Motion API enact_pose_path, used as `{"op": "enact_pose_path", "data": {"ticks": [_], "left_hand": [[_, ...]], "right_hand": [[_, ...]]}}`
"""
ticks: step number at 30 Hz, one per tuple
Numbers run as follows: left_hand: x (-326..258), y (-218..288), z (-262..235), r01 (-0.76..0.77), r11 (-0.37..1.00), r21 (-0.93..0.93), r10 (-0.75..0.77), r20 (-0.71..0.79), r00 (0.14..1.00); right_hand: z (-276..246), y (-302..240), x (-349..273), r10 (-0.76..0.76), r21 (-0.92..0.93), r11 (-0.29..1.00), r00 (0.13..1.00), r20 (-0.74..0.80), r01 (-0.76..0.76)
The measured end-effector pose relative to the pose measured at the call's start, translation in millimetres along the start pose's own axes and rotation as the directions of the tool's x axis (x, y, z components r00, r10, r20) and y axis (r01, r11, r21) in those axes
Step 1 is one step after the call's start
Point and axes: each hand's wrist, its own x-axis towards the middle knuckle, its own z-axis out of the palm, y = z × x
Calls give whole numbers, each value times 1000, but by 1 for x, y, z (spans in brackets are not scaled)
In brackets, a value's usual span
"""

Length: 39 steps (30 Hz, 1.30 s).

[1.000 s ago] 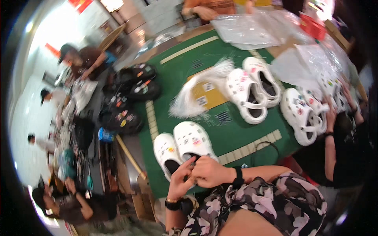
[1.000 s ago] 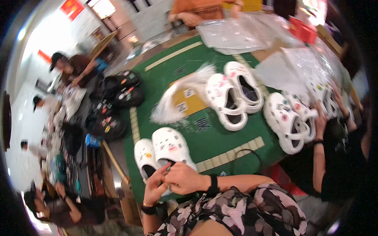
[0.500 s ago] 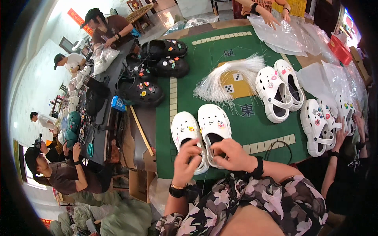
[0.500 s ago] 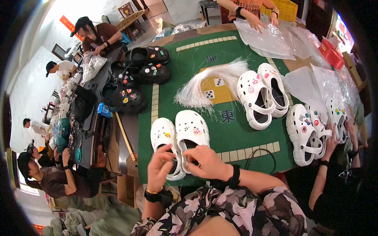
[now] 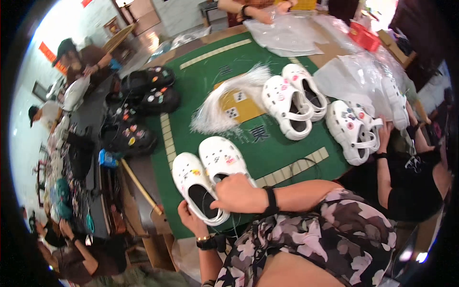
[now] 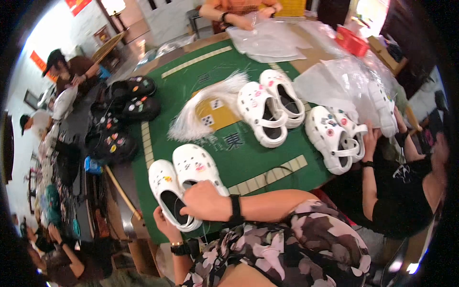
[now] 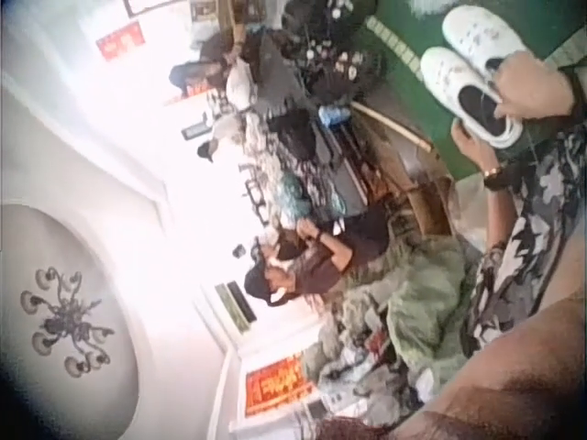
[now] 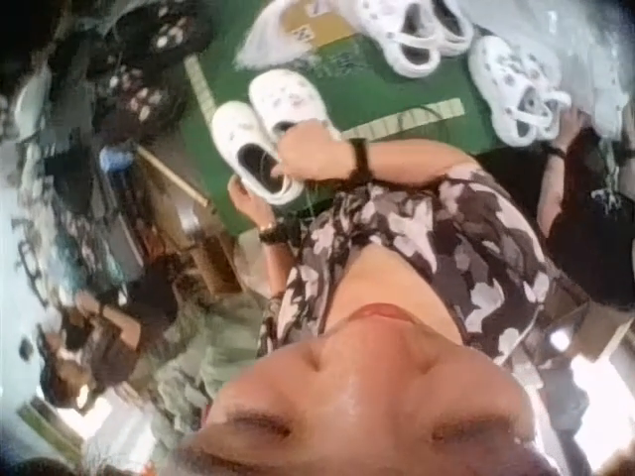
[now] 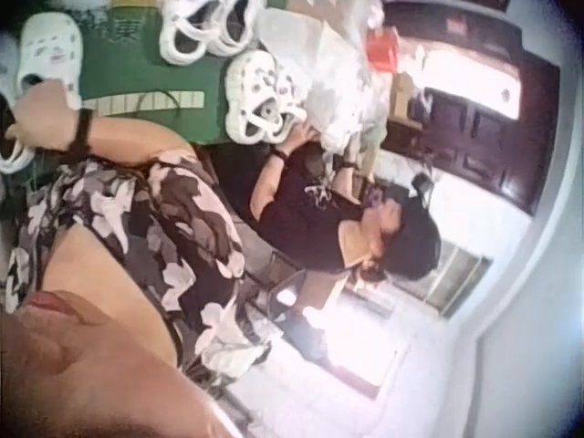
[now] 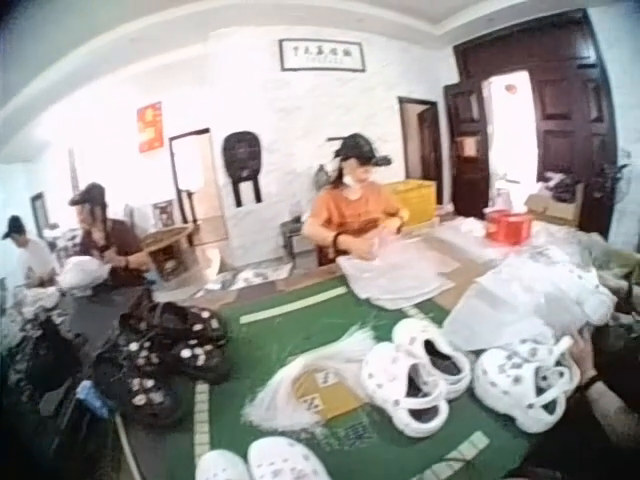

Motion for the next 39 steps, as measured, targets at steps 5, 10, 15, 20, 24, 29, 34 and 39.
{"op": "enact_pose_path", "data": {"ticks": [5, 10, 15, 20, 24, 29, 34, 39], "left_hand": [[1, 6, 2, -97, 992, 78, 96, 23, 995], [-2, 15, 7, -51, 991, 121, 49, 17, 999], [0, 3, 7, -63, 995, 72, 61, 27, 998], [-5, 11, -2, -14, 983, 183, 18, -19, 1000], [-5, 11, 8, -36, 993, 116, 35, 9, 999], [-4, 18, 12, -129, 961, 246, 121, 47, 991], [-6, 22, 7, -179, 924, 337, 183, 19, 983], [-4, 29, 15, -245, 895, 373, 257, 16, 966]], "right_hand": [[24, -1, 17, 4, -37, 999, 1000, 19, -3], [20, 19, 18, 26, -5, 1000, 996, -88, -27], [-62, 53, -7, 145, 92, 987, 982, -123, -134], [-161, 80, -53, 242, 148, 969, 887, -394, -199], [-213, 147, -94, 425, 136, 887, 664, -615, -442], [-236, 252, -132, 460, -150, 693, 592, -662, -705], [-243, 311, -128, 599, -377, 498, 624, -501, -781], [-287, 222, -29, 315, -594, 501, 772, -553, -629]]}}
